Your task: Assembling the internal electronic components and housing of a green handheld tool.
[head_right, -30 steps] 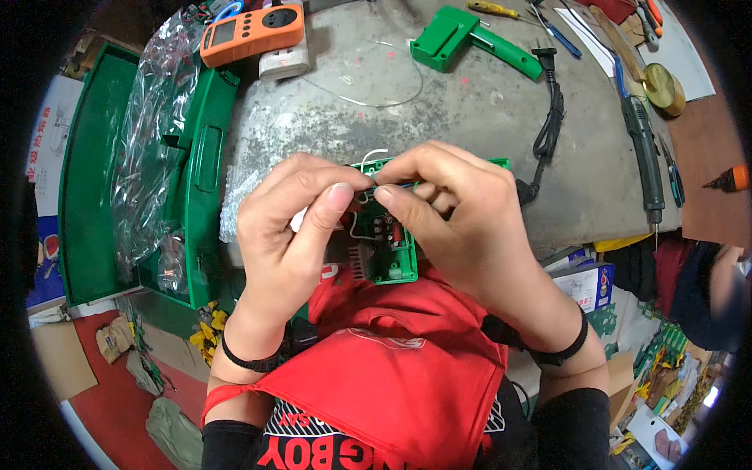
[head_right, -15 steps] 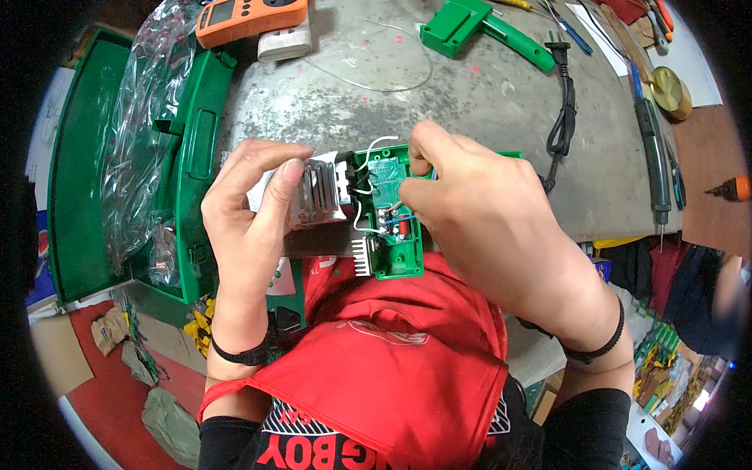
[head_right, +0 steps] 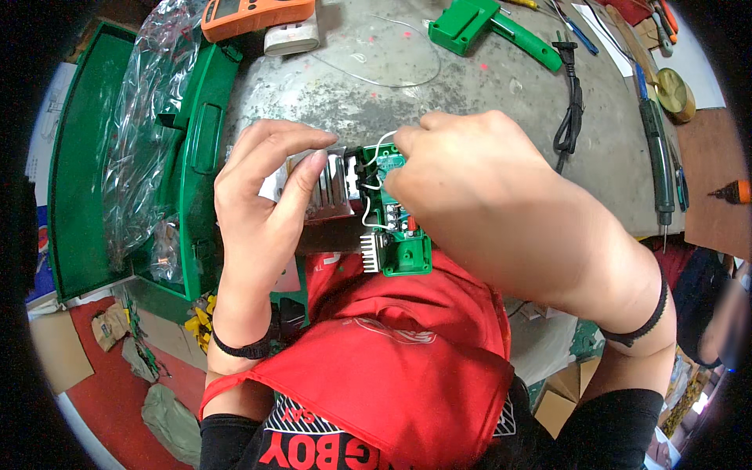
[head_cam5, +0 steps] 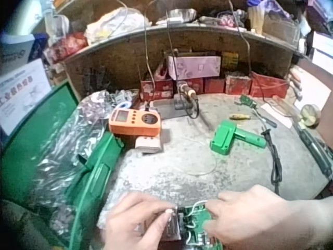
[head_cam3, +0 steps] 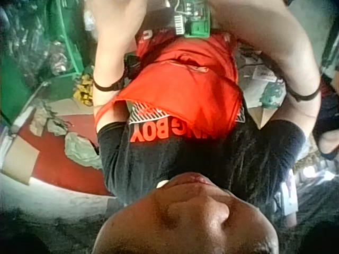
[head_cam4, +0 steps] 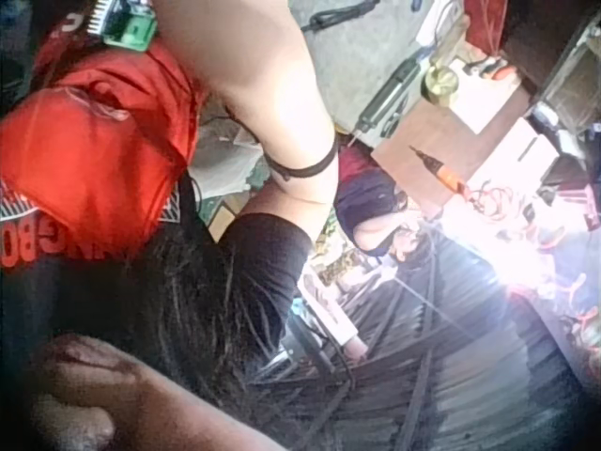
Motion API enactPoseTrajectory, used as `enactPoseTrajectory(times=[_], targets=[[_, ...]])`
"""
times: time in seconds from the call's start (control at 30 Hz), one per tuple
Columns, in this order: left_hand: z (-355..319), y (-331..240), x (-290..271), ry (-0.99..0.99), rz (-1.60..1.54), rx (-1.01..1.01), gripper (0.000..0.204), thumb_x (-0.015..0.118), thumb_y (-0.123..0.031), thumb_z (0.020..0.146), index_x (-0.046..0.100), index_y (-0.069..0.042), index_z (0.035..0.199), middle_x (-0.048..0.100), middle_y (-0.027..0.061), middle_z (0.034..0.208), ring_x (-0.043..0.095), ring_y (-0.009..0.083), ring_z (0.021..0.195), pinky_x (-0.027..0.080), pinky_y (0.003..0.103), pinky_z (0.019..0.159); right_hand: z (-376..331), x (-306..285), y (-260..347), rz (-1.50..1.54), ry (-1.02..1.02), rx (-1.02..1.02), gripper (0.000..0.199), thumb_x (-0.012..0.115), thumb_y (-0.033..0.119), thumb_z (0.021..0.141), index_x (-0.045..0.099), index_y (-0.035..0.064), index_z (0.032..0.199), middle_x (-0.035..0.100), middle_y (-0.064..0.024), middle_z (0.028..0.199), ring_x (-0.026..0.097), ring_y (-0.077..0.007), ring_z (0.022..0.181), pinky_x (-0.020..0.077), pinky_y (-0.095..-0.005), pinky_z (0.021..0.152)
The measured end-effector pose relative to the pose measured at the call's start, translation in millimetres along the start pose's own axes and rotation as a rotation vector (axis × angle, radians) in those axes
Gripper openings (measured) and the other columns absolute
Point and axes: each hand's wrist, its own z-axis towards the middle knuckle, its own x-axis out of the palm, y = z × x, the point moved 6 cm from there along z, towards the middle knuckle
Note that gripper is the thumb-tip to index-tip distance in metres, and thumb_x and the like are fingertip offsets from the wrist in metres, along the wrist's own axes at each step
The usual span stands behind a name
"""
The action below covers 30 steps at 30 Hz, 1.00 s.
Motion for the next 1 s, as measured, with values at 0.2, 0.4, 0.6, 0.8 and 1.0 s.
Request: enactPoseTrajectory(times=[0.2,0.4,0.6,0.8,1.0], targets=[[-0.6,0.2,2.1,0.022,0.014,0.001,0.013,0.068,0.0,0.082,0.072,-0.001,0.094,0.068,0.0112,0.091,0.064,0.0236,0.089,0.048,0.032,0.082,9.1,4.9,-3.0,-0.02,0.084,-0.082,0.009,0.066,0.011,0.074,0.06,0.0064,0.071,0.056,-0.0085,0.083,0.057,-0.0281,0.084,0.0494,-0.0404,0.068],[-3.2,1.9,-0.1,0.023,0.01,-0.005,0.012,0.068,0.0,0.082,0.072,-0.001,0.093,0.068,0.011,0.091,0.063,0.0237,0.088,0.048,0.033,0.081,5.1,8.8,-4.0,0.071,-0.054,-0.025,0.012,0.067,0.01,0.073,0.058,0.0052,0.069,0.054,-0.0091,0.082,0.056,-0.0277,0.083,0.0495,-0.0397,0.068],[-5.7,3.7,0.9,0.011,-0.003,-0.024,0.012,0.067,-0.001,0.082,0.072,-0.001,0.093,0.067,0.0107,0.091,0.063,0.0235,0.088,0.048,0.033,0.082,3.1,17.8,1.2,0.116,-0.071,-0.019,0.013,0.068,0.008,0.071,0.056,0.0043,0.068,0.052,-0.0081,0.08,0.055,-0.0265,0.082,0.0494,-0.0392,0.065],[-7.6,4.4,-3.0,0.006,0.003,-0.049,0.012,0.067,-0.001,0.082,0.072,-0.002,0.093,0.067,0.0109,0.091,0.063,0.0242,0.089,0.048,0.033,0.082,1.3,16.5,-1.3,0.2,-0.128,-0.019,0.012,0.069,0.006,0.07,0.057,0.0048,0.07,0.049,-0.0081,0.078,0.053,-0.0273,0.076,0.0466,-0.039,0.062],[-7.8,6.4,-2.9,-0.003,0.005,-0.044,0.012,0.067,-0.001,0.082,0.072,-0.002,0.093,0.067,0.011,0.091,0.063,0.0247,0.09,0.048,0.034,0.082,-3.5,20.2,-4.8,0.195,-0.149,0.002,0.013,0.067,0.008,0.07,0.055,0.0074,0.065,0.052,-0.0067,0.076,0.056,-0.0268,0.077,0.0498,-0.0392,0.062]])
